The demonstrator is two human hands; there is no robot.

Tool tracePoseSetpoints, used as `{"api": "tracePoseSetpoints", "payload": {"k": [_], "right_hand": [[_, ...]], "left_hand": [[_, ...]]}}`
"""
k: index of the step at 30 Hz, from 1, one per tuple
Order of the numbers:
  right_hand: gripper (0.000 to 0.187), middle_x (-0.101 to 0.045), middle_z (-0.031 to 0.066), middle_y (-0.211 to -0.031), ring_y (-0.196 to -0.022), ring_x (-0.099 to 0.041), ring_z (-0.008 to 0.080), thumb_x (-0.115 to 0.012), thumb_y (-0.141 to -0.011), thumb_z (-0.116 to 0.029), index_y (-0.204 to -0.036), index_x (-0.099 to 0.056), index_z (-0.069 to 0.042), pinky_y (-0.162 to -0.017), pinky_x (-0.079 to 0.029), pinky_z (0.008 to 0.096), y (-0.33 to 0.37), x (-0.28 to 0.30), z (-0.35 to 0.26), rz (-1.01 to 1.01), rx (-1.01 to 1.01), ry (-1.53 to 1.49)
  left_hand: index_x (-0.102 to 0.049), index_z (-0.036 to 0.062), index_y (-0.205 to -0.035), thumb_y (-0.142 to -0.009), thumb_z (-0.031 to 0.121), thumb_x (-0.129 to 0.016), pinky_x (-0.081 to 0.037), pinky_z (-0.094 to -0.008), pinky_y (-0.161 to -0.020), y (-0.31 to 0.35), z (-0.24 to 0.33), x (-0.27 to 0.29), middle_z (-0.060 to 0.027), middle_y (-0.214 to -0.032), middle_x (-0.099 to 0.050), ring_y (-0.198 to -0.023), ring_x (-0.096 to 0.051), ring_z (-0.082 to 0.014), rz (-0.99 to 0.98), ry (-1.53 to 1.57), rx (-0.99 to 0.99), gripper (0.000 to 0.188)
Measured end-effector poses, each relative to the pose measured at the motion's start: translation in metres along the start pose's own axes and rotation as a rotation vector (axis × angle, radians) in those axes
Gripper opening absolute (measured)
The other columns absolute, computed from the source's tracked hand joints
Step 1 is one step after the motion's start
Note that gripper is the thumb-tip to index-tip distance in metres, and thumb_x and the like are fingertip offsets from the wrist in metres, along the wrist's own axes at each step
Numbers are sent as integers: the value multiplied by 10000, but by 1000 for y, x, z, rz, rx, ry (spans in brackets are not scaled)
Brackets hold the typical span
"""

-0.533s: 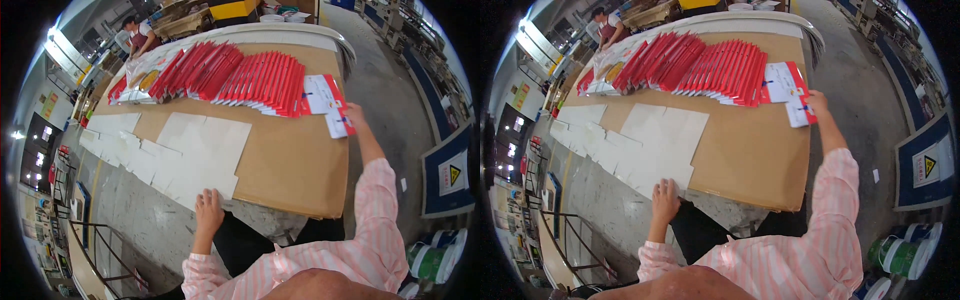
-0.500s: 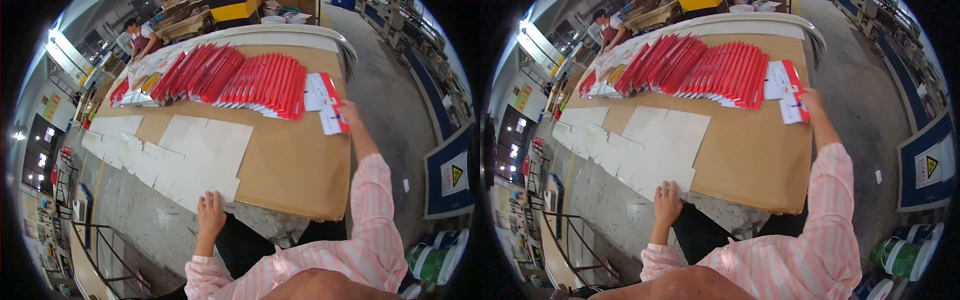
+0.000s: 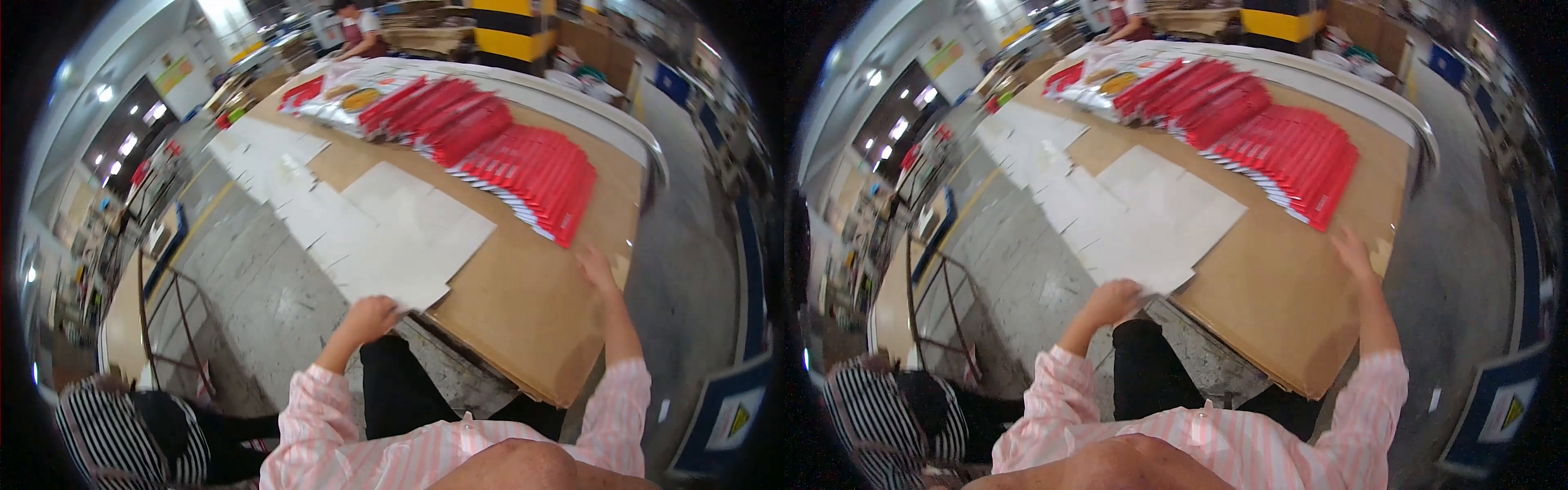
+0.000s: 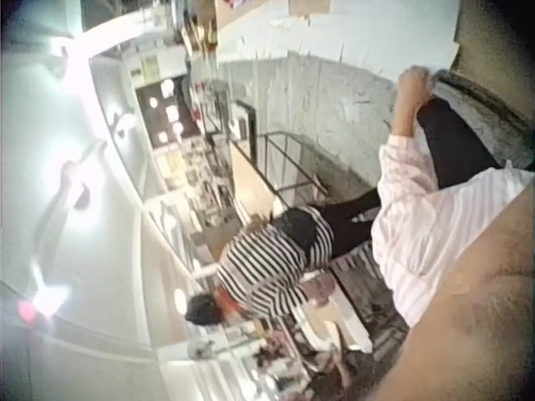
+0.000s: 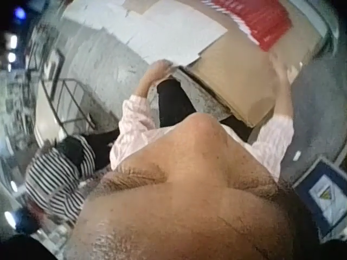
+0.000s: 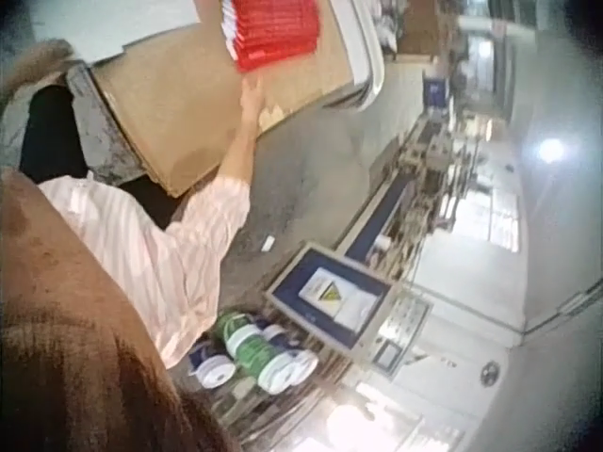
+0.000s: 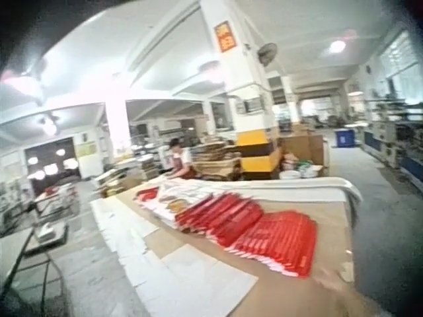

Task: Folding white paper sheets on a table in a factory setting.

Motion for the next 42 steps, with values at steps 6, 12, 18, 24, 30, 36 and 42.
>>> {"api": "tracePoseSetpoints", "payload": {"k": [6, 12, 18, 24, 30, 36, 42], "right_hand": [[392, -583, 102, -1034, -851, -581, 197, -645, -824, -152, -1199, -566, -68, -763, -484, 329, 194, -61, -101, 58, 299, -3], [400, -543, 105, -1154, -1118, -495, 266, -619, -767, -69, -1164, -576, -66, -963, -386, 476, 345, -96, -222, 442, 1062, 420], [295, -624, 105, -950, -914, -577, 294, -565, -747, 16, -1034, -619, -27, -853, -440, 448, 356, -37, -144, 372, 678, 1], [224, -628, 112, -964, -919, -570, 316, -618, -757, -34, -982, -623, -35, -850, -445, 430, 382, 9, -75, 429, 617, -7], [277, -632, 114, -1047, -949, -592, 299, -657, -727, -53, -1000, -617, -38, -878, -451, 403, 383, -3, -20, 396, 674, 515], [644, -532, 184, -1247, -1085, -535, 376, -655, -702, 48, -1315, -465, -10, -946, -430, 412, 320, 5, 12, 243, 33, -257], [693, -279, 199, -1460, -1298, -345, 377, -625, -805, -157, -1415, -315, -46, -1044, -319, 467, 307, -27, -27, 414, 27, 864]], "left_hand": [[-624, 76, -902, -748, 91, -580, -465, -406, -750, 34, 70, 142, -81, -889, -613, -852, -579, -292, 846, -242, -134, 162], [-561, 60, -707, -704, 178, -602, -478, -401, -602, 38, 196, 37, -92, -700, -575, -668, -617, -265, 206, -151, -651, 124], [-496, 72, -1261, -693, 276, -747, -435, -417, -915, 42, 168, 36, -148, -1114, -592, -1066, -547, -335, -181, 265, -605, 653], [-659, 93, -916, -706, 322, -708, -491, -422, -732, -9, 113, -39, -92, -830, -633, -869, -630, -279, -169, -328, -346, 315], [-658, 94, -736, -760, 370, -660, -493, -426, -704, -71, 135, -78, -111, -769, -634, -800, -635, -295, -158, -80, -231, 277], [-636, 76, -785, -725, 371, -696, -450, -440, -773, -57, 185, -111, -100, -1001, -605, -963, -544, -311, -50, 49, -579, 307], [-592, 54, -942, -707, 186, -660, -400, -463, -911, -39, 238, -125, -111, -1080, -552, -1045, -493, -317, 342, 227, -327, 278]]}}
Point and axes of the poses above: each hand's wrist, its own y-axis away from the middle knuckle, its own x-axis out of the back of the hand, z = x × y, the point moved 6 cm from there along -y, towards the middle knuckle
